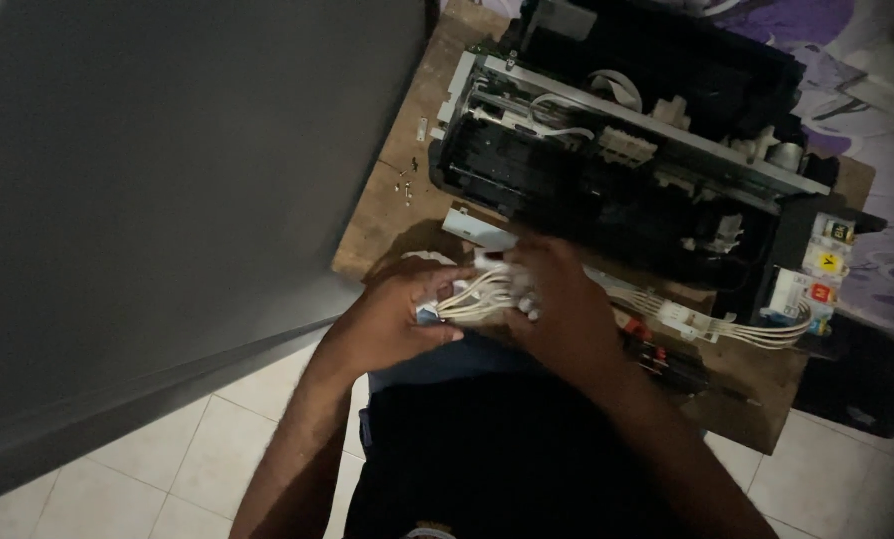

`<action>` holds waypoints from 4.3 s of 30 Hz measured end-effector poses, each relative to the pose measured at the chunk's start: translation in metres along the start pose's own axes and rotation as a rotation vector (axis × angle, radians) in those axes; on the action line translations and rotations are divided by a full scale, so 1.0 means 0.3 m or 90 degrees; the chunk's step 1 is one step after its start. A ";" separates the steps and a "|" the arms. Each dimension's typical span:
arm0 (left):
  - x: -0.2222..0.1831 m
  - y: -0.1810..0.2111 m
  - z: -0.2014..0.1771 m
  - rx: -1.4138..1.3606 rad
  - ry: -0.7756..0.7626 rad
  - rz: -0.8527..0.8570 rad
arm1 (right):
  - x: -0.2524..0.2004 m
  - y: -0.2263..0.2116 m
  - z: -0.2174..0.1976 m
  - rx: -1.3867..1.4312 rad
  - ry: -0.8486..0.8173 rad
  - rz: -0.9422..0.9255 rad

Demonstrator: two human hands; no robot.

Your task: Disassembling a printer to clean internal components using a screwdriver and a brush.

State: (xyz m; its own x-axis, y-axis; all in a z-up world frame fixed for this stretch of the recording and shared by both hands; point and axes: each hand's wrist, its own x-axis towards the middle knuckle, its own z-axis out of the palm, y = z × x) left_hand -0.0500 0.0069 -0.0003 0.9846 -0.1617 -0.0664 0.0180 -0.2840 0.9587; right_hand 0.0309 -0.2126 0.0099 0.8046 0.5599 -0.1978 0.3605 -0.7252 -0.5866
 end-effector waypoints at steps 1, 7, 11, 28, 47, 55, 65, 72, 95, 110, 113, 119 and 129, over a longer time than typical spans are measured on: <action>0.003 0.009 -0.012 0.000 0.001 0.001 | 0.002 0.006 -0.003 -0.001 0.001 -0.001; 0.020 0.005 -0.033 -0.015 0.001 -0.038 | 0.014 0.046 -0.030 -0.086 -0.046 -0.034; 0.036 0.042 -0.016 -0.045 -0.028 -0.057 | 0.014 0.027 -0.087 -0.062 -0.055 -0.133; 0.109 -0.041 0.146 -0.281 0.030 -0.046 | 0.022 0.181 -0.051 -0.091 0.113 -0.119; 0.160 -0.087 0.259 -0.480 0.154 -0.063 | -0.060 0.113 -0.031 0.128 0.179 -0.084; 0.169 -0.070 0.265 -0.454 0.140 -0.056 | -0.074 0.132 -0.047 0.129 0.219 -0.154; 0.135 -0.195 0.268 -0.571 0.151 -0.065 | -0.162 0.283 -0.069 0.526 0.225 -0.033; 0.091 -0.224 0.277 -0.659 0.079 -0.090 | -0.145 0.222 -0.095 0.489 0.162 -0.097; 0.164 0.058 0.194 -0.252 -0.018 0.057 | -0.052 0.162 -0.096 0.356 0.194 -0.242; 0.189 -0.008 0.206 -0.761 0.179 0.112 | -0.050 0.270 -0.055 0.712 0.110 0.147; 0.210 -0.080 0.212 -0.822 0.139 0.162 | -0.078 0.249 -0.096 0.797 0.127 0.202; 0.217 -0.135 0.208 -0.852 0.097 0.221 | -0.089 0.299 -0.059 0.786 0.132 0.150; 0.158 -0.158 0.151 -0.462 0.294 0.178 | -0.127 0.369 -0.073 0.843 0.242 0.118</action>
State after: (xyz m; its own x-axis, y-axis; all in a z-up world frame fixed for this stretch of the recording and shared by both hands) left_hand -0.0122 -0.0300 -0.0614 0.9384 0.3047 0.1632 -0.2815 0.3997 0.8724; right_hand 0.0506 -0.3231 -0.0302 0.9456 0.2010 -0.2559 -0.3032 0.2588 -0.9171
